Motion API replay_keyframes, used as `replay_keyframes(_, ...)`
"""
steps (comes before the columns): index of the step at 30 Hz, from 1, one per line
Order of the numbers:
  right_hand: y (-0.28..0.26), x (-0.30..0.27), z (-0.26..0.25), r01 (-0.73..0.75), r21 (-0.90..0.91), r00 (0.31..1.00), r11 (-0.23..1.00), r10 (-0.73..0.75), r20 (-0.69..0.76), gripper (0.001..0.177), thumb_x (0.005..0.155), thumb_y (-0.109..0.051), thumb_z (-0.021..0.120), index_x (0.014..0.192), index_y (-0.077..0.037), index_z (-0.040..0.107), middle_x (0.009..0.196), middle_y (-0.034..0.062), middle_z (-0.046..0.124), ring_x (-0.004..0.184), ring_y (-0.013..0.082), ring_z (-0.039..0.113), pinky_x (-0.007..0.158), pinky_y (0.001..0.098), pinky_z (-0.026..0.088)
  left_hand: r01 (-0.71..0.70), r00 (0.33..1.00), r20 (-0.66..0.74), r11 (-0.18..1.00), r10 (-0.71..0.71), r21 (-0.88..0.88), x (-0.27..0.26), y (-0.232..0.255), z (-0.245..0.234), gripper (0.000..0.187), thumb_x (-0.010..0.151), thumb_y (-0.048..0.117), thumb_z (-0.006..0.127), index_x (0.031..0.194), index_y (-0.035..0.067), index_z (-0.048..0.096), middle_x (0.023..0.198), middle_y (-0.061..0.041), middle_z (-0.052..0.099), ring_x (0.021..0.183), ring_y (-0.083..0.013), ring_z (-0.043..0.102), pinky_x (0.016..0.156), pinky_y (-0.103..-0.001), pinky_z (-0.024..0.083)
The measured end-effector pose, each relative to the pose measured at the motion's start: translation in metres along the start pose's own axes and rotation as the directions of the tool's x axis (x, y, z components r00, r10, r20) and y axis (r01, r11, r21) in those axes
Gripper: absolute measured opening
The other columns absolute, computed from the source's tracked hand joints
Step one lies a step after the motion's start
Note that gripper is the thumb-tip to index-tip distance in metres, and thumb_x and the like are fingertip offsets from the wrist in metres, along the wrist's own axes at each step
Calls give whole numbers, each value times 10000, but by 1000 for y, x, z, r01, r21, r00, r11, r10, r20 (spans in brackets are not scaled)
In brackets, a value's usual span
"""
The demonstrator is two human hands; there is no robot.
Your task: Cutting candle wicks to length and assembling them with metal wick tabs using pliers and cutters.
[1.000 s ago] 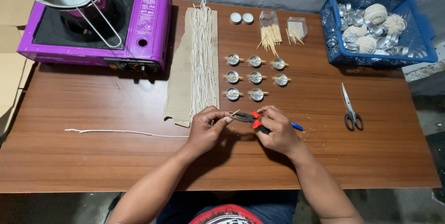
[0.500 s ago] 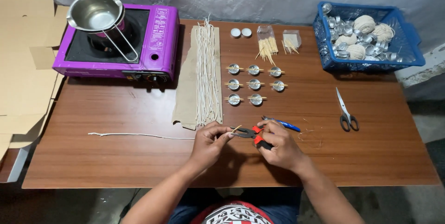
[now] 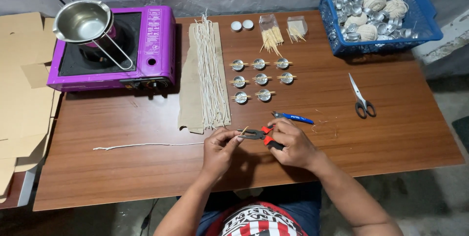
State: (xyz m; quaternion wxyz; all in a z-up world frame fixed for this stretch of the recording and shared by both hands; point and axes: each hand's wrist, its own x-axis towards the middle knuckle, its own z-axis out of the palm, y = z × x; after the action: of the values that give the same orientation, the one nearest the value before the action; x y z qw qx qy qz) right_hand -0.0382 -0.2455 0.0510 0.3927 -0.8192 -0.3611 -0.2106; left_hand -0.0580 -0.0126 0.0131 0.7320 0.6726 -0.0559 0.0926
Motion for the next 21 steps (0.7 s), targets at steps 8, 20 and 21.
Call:
replay_keyframes(8,4,-9,-4,-31,-9,998,999,31,47,201,709,-27,703,602,-86,544,677,54,524,852,320,705,714,363,563,33,999,-5,999,-33,16,-5,4,4,105,817,32,842,916,4,826,722,-84,649,693,-111,574,661,-269,494)
replay_keyframes(20,27,-25,7,-18,39,999,999,16,50,189,701,-4,695,602,-79,552,688,59,526,894,325,714,744,370,569,57,998,13,998,-58,28,-2,12,6,99,812,53,853,898,14,823,717,-86,658,702,-115,583,677,-283,500)
replay_keyframes(21,40,-37,13,-16,8,998,1000,15,64,177,692,-8,688,608,-82,551,675,58,517,873,317,713,727,372,570,61,998,21,998,-61,28,-2,11,6,99,808,56,859,890,15,823,713,-85,661,699,-114,582,677,-284,502)
